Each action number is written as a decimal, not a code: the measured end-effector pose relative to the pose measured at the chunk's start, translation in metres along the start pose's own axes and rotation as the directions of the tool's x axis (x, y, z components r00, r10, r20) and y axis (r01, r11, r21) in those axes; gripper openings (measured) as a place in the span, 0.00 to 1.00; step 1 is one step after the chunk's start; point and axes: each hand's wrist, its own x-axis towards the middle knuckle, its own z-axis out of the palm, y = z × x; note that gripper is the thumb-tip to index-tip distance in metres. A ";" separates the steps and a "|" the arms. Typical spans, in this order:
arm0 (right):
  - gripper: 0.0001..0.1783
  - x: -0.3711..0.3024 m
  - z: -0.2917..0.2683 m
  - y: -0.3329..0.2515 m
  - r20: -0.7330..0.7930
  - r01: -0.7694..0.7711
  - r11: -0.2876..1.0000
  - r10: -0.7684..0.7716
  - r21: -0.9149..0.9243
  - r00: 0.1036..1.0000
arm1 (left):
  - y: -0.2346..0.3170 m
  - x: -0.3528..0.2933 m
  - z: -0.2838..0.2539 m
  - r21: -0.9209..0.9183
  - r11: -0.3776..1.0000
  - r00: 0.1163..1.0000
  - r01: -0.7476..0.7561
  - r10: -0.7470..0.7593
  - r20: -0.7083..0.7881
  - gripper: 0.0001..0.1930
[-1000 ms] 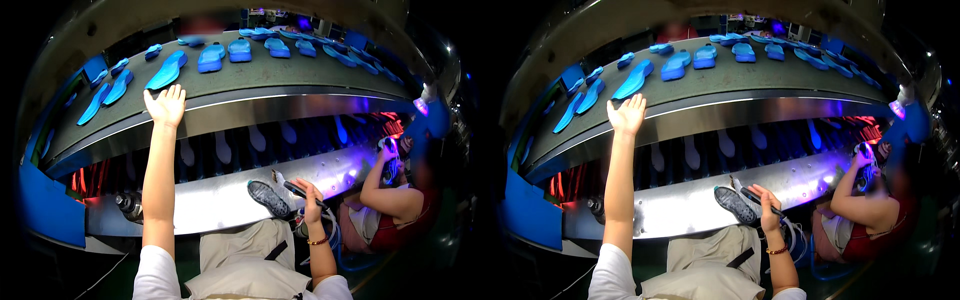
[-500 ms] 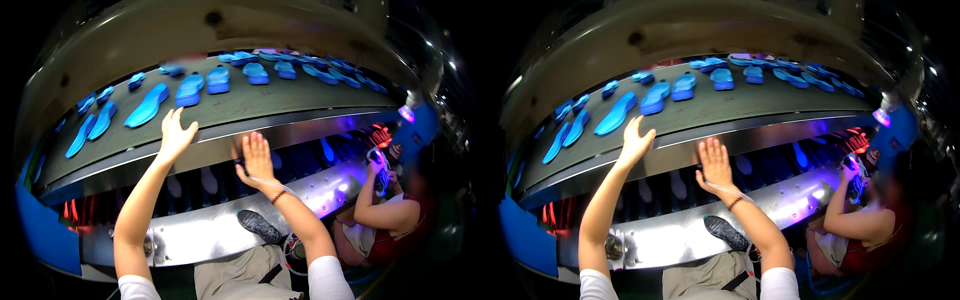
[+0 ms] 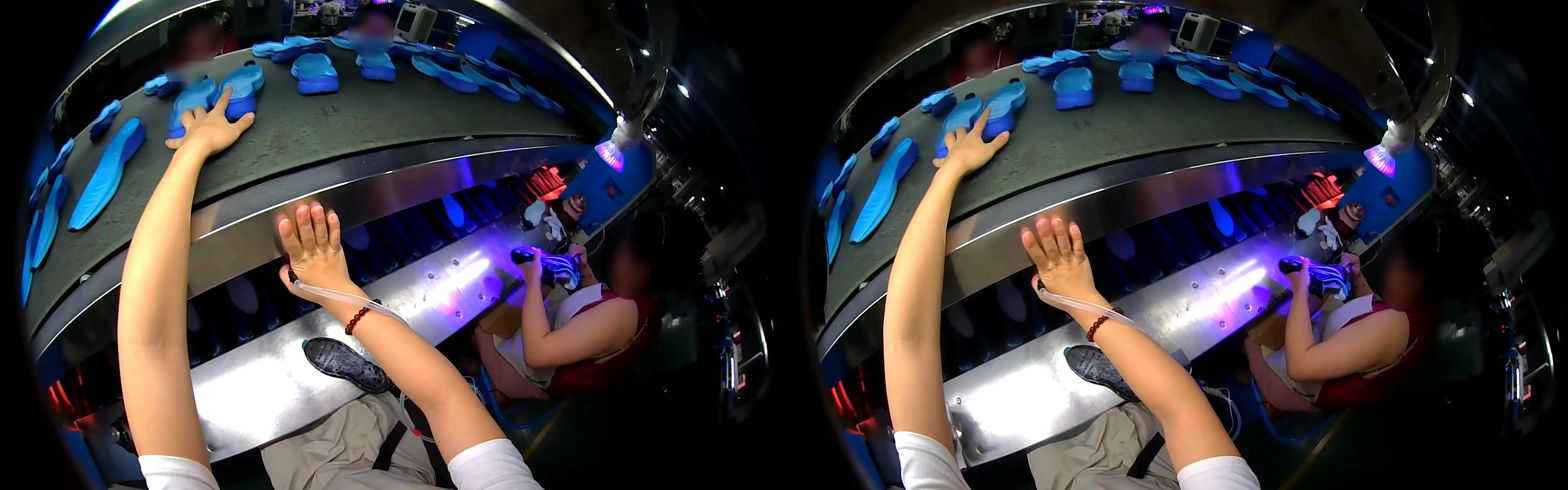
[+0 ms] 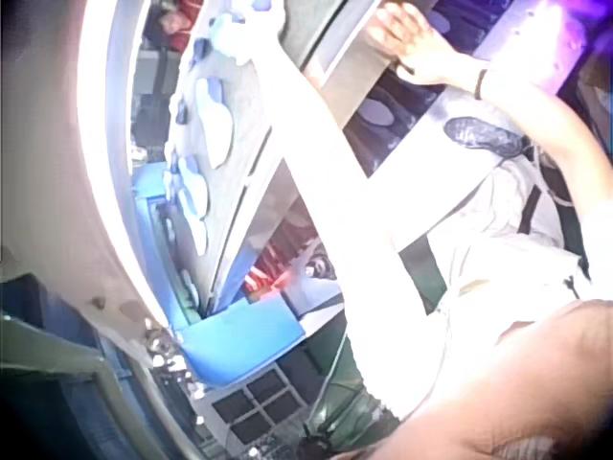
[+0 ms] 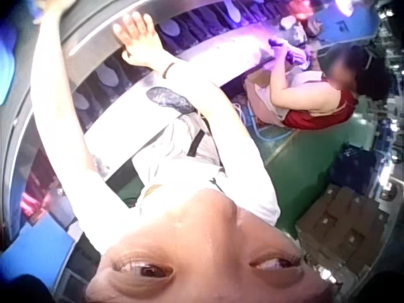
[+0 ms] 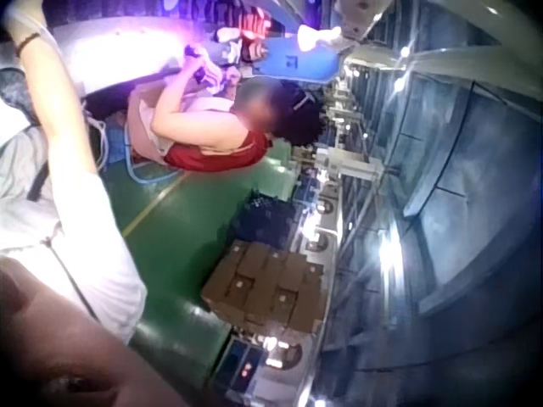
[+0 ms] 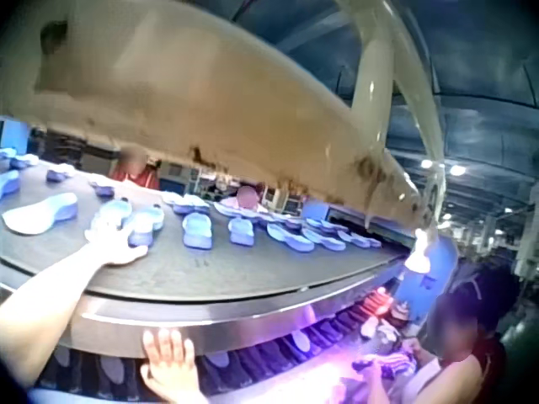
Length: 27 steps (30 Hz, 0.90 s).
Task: The person repeatedly retrieves blue shoe outsoles from a conveyor belt, applies a liquid substance to the inner surface using a brush tool, and returns the outsoles to the belt.
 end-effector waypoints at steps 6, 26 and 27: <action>0.54 -0.001 0.002 0.002 -0.040 0.016 1.000 -0.016 -0.001 0.999 | -0.004 0.002 -0.001 -0.061 0.967 0.965 -0.246 0.239 -0.107 0.32; 0.27 -0.110 -0.087 -0.041 0.445 -0.726 0.446 0.584 0.522 0.679 | -0.120 -0.203 0.009 -0.611 0.354 0.570 -0.708 -0.224 -0.790 0.17; 0.25 -0.114 -0.099 -0.050 0.704 -0.867 0.081 0.549 0.491 0.450 | -0.130 -0.226 0.010 -0.675 0.233 0.573 -0.700 -0.381 -0.726 0.19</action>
